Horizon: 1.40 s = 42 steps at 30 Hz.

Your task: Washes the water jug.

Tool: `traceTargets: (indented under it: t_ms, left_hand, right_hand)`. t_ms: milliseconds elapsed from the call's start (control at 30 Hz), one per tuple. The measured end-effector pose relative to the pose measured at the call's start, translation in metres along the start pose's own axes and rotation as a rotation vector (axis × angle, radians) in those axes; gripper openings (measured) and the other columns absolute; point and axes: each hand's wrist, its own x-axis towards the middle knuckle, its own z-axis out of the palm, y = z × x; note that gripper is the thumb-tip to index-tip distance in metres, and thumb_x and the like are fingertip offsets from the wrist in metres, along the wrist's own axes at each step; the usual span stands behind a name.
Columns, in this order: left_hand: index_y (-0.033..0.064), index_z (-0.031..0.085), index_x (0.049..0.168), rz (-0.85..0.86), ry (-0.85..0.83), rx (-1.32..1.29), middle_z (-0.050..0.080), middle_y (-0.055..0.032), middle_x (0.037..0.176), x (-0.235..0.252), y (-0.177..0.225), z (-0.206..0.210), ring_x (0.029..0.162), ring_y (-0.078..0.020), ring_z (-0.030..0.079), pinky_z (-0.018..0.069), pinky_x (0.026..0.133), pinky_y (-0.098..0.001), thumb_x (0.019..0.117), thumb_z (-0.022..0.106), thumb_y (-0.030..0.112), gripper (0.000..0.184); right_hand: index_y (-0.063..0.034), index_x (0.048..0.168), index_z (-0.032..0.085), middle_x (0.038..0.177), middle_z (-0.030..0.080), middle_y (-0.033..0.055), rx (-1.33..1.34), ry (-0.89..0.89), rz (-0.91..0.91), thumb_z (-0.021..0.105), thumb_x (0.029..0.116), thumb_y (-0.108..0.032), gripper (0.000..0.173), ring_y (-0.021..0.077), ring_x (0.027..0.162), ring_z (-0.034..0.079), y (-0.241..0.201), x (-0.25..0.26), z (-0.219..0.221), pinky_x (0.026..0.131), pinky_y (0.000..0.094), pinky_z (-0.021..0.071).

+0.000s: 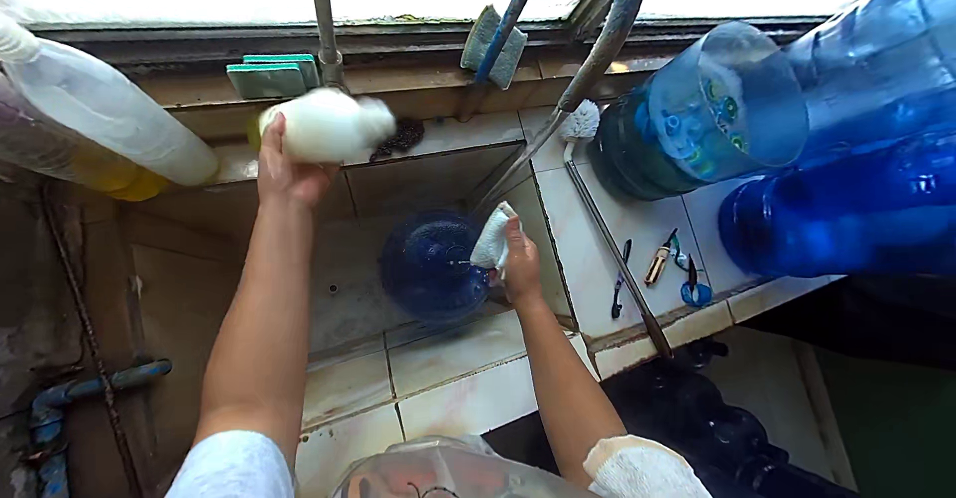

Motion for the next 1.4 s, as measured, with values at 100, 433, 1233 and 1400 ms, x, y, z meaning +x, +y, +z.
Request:
traceTargets:
  t_ms: [100,433,1233,1400]
  left_hand:
    - [0.0142,0.035,0.144,0.236,-0.288,0.218,0.063,-0.0087,0.127,-0.039,-0.03,-0.009,0.115,-0.0229,0.064,0.0561,0.098,-0.0454,0.0954,0.065,0.033,0.06]
    - [0.004,0.033,0.137,0.519,-0.411,0.24,0.066,-0.0076,0.116,-0.085,-0.082,0.013,0.106,-0.0215,0.069,0.0597,0.095,-0.0456,0.0783,0.088,0.015,0.081]
    - [0.0097,0.04,0.14,-0.004,0.068,0.178,0.062,-0.0024,0.119,-0.025,-0.075,-0.047,0.097,-0.0094,0.066,0.0551,0.086,-0.0247,0.112,0.02,0.037,0.044]
    - [-0.0085,0.053,0.138,0.387,-0.387,1.272,0.059,-0.0245,0.137,-0.096,-0.221,-0.092,0.13,-0.0287,0.057,0.0449,0.112,-0.0429,0.091,0.067,0.016,0.054]
  right_hand:
    - [-0.008,0.132,0.056,0.084,0.066,0.0069,0.16,0.083,0.057,0.02,0.112,-0.046,0.055,0.0156,0.059,0.063,0.004,-0.011,-0.026,0.053,0.0331,0.0576]
    - [-0.0005,0.13,0.054,0.094,0.07,0.0137,0.358,-0.045,0.241,0.03,0.1137,-0.032,0.042,0.022,0.078,0.072,0.006,-0.046,-0.017,0.07,0.0378,0.0636]
    - [-0.0013,0.11,0.076,0.148,0.052,0.0253,-1.256,-0.371,-0.276,0.071,0.0918,-0.051,0.053,0.0521,0.146,0.032,0.002,-0.004,0.048,0.114,0.0803,0.0151]
    - [0.0065,0.128,0.057,0.116,0.066,0.0274,-1.193,-0.295,0.072,0.049,0.0995,-0.063,0.075,0.0422,0.105,0.068,-0.027,-0.006,0.095,0.086,0.0596,0.0549]
